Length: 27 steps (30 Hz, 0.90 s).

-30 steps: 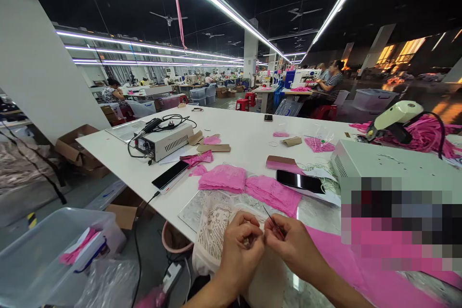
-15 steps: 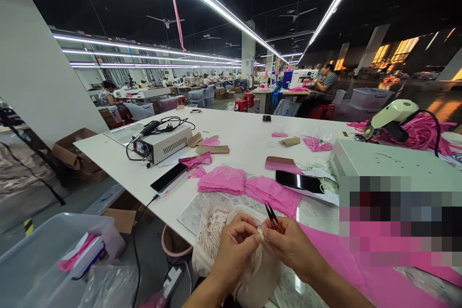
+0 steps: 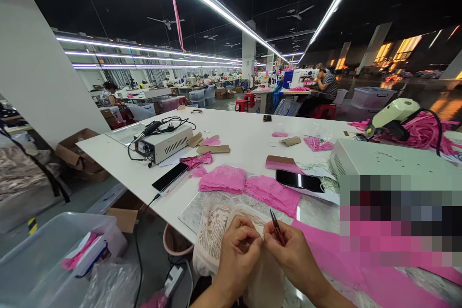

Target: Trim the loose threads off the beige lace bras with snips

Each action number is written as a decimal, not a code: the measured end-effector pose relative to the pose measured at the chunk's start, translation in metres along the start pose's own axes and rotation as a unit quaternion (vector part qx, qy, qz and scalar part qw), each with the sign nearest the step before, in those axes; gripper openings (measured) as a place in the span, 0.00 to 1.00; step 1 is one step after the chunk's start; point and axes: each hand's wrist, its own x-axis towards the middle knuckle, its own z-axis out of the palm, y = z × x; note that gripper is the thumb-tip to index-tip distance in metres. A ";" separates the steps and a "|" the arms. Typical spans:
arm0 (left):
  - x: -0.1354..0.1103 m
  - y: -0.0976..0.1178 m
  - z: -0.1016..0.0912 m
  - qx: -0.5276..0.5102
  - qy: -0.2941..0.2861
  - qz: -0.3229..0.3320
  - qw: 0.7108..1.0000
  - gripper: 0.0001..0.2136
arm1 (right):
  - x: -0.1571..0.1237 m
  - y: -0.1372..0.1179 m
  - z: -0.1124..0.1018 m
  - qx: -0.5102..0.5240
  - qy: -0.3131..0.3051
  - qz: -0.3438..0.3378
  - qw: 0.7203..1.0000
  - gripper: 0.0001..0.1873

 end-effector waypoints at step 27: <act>-0.030 -0.014 0.005 -0.212 -0.008 -0.274 0.938 0.11 | -0.060 0.042 -0.001 -0.144 0.041 -0.146 0.978 0.04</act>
